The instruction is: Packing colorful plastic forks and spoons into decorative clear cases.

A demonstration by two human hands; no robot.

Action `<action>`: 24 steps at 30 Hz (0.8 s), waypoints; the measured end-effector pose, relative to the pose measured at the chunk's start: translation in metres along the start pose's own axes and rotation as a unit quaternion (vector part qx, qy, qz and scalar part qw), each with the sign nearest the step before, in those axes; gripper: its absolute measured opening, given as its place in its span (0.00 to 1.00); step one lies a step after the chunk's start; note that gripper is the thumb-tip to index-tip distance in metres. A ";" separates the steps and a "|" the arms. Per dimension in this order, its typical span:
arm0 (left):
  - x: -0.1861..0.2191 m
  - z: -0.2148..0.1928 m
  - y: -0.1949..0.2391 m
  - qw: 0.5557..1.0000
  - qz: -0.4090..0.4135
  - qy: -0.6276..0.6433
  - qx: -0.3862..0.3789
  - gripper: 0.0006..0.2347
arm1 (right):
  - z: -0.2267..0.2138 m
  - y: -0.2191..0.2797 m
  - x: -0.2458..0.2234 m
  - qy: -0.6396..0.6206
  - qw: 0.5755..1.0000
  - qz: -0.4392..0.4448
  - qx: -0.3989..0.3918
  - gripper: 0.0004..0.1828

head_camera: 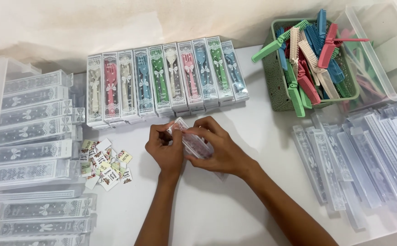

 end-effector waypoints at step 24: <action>0.025 0.009 -0.005 0.985 0.084 0.025 -0.146 0.07 | -0.091 -0.034 0.055 0.109 0.920 0.205 0.316 0.09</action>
Point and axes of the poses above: each hand's wrist, its own y-axis away from the middle knuckle, its own z-axis out of the palm, x = y × z, the point moved 2 cm from there along -y, towards the middle knuckle, and after that the axes turned 12 degrees about x, right-handed, at the moved point
